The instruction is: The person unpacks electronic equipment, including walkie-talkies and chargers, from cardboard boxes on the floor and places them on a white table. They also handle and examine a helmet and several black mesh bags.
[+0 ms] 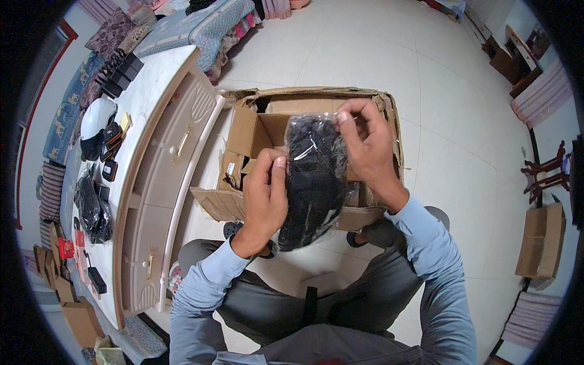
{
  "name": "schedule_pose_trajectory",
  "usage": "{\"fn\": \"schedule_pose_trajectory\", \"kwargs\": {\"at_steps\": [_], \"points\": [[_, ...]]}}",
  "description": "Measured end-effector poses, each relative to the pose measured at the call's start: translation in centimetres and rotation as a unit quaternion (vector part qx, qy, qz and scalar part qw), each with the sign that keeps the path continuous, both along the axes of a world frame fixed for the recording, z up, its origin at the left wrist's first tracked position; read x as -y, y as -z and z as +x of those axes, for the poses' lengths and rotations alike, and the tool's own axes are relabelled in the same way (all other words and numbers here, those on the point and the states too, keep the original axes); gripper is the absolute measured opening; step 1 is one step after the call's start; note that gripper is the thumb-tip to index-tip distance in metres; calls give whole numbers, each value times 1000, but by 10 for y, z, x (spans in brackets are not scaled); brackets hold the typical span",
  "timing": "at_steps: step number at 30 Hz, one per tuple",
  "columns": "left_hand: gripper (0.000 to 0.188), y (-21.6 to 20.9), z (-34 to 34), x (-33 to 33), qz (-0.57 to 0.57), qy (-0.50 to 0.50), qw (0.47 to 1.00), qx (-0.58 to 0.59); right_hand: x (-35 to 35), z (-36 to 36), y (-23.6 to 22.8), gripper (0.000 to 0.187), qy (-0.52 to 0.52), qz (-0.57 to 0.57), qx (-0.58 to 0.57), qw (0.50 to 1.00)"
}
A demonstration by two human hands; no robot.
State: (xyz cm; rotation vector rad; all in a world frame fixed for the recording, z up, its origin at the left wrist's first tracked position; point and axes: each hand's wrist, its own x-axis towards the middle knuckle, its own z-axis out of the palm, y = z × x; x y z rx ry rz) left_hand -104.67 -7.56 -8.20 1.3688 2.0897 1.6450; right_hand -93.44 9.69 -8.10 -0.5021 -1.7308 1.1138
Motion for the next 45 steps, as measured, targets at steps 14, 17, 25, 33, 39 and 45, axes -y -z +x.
{"fn": "schedule_pose_trajectory", "kwargs": {"at_steps": [14, 17, 25, 33, 39, 45], "points": [[24, -10, -11, -12, 32, -108, 991, -76, 11, 2, 0, 16, -34, 30, 41, 998], [24, -18, -25, -13, -3, -55, 998, -11, -24, 9, -10, 13, -93, -137, 1, 986], [30, -14, -44, -14, -23, -30, 998, 51, -35, 24, -39, 20, -249, -324, -7, 913], [40, -21, -40, -13, -9, -36, 990, 135, -15, 18, -5, 24, -235, -198, 92, 947], [39, -23, -38, -2, -59, 177, 958, 217, -18, 17, 1, 20, -167, -93, 59, 980], [45, -38, -37, -3, -220, 181, 906, 312, -66, 36, -19, 10, -78, -58, 87, 991]]}}
